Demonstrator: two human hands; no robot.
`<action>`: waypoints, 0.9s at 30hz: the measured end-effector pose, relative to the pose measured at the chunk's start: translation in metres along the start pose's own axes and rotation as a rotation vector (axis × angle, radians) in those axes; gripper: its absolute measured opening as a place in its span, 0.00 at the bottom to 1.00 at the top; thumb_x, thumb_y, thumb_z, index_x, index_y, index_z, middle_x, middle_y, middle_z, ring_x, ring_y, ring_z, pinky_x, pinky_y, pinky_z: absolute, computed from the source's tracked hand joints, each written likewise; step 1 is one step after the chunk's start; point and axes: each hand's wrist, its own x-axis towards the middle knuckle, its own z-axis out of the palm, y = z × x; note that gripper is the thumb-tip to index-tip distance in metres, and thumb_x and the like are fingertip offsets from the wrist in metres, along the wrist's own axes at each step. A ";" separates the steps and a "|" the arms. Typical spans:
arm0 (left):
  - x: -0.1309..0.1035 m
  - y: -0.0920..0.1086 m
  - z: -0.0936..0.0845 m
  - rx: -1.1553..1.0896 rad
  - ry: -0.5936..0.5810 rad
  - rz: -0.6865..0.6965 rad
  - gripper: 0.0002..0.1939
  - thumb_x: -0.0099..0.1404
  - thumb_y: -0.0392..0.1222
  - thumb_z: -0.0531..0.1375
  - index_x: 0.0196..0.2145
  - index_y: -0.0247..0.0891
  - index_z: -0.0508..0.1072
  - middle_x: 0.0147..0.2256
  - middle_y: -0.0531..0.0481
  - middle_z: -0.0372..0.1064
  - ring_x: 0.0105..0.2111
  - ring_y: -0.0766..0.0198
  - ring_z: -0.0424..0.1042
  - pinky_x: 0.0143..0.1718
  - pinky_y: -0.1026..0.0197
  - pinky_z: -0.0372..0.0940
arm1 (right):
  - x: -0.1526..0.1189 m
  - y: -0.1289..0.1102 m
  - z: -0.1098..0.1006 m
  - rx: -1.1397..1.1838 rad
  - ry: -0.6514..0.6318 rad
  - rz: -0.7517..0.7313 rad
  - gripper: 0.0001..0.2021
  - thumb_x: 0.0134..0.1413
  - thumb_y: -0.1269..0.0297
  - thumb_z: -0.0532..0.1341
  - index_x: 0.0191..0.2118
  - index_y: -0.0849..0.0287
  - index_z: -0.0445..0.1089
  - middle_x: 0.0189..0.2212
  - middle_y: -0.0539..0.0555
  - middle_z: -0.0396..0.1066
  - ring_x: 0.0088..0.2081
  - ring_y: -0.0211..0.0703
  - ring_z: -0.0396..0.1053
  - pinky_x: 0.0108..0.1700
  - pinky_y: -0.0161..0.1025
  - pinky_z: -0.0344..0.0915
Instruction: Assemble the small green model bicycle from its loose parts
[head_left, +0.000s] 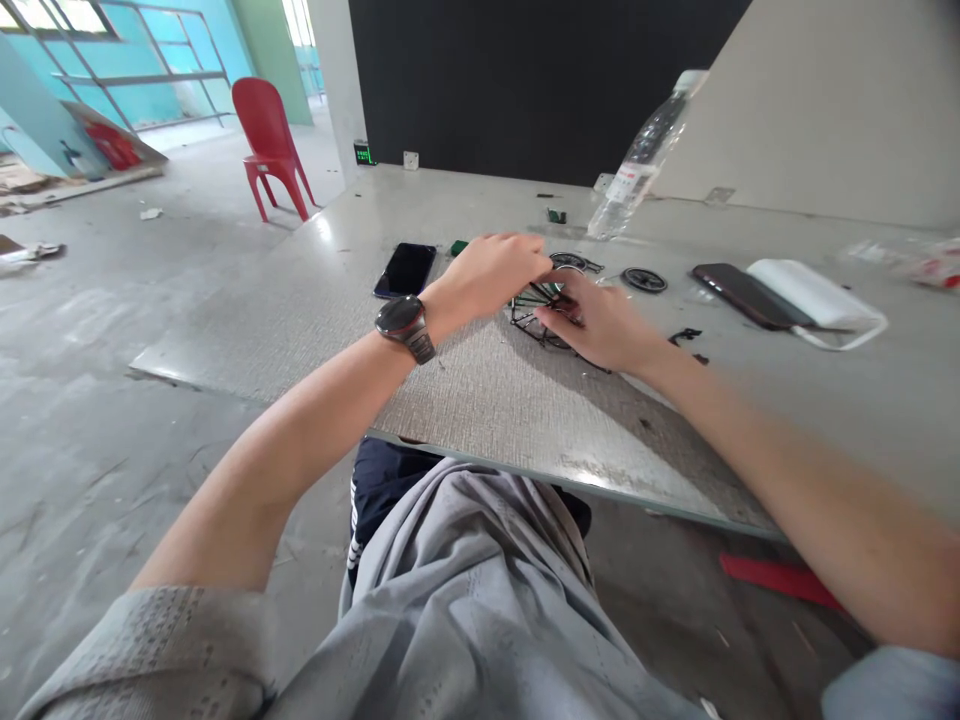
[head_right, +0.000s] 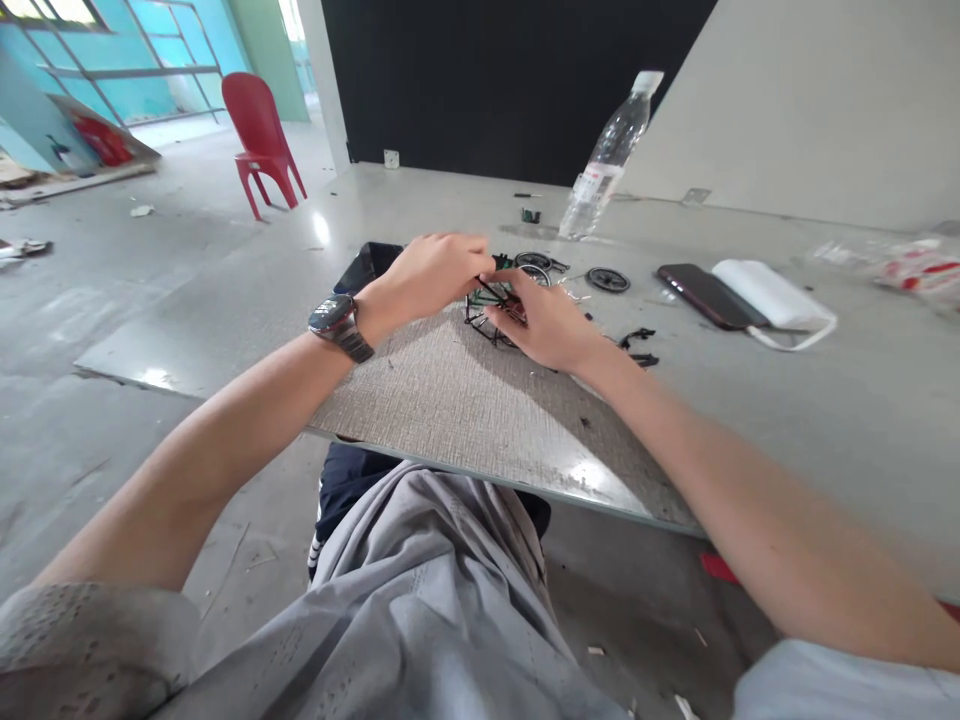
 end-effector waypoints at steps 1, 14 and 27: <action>0.000 -0.001 0.000 0.011 0.009 0.002 0.17 0.77 0.32 0.49 0.47 0.38 0.78 0.49 0.43 0.73 0.39 0.60 0.64 0.40 0.55 0.60 | 0.000 0.000 0.001 -0.002 0.001 0.003 0.23 0.69 0.49 0.54 0.63 0.52 0.62 0.33 0.55 0.75 0.35 0.57 0.74 0.42 0.52 0.68; 0.004 -0.012 0.000 0.140 0.097 0.119 0.14 0.73 0.26 0.52 0.42 0.35 0.77 0.43 0.44 0.73 0.38 0.63 0.73 0.34 0.62 0.62 | 0.000 0.005 0.016 0.171 0.089 0.026 0.27 0.64 0.58 0.55 0.67 0.51 0.54 0.45 0.60 0.76 0.36 0.57 0.76 0.39 0.54 0.72; 0.008 -0.007 0.006 0.200 0.144 0.155 0.11 0.73 0.27 0.54 0.40 0.35 0.75 0.44 0.45 0.73 0.41 0.60 0.74 0.41 0.61 0.67 | 0.002 0.016 0.029 0.180 0.327 0.049 0.27 0.61 0.65 0.54 0.65 0.52 0.54 0.60 0.68 0.66 0.47 0.59 0.74 0.54 0.64 0.70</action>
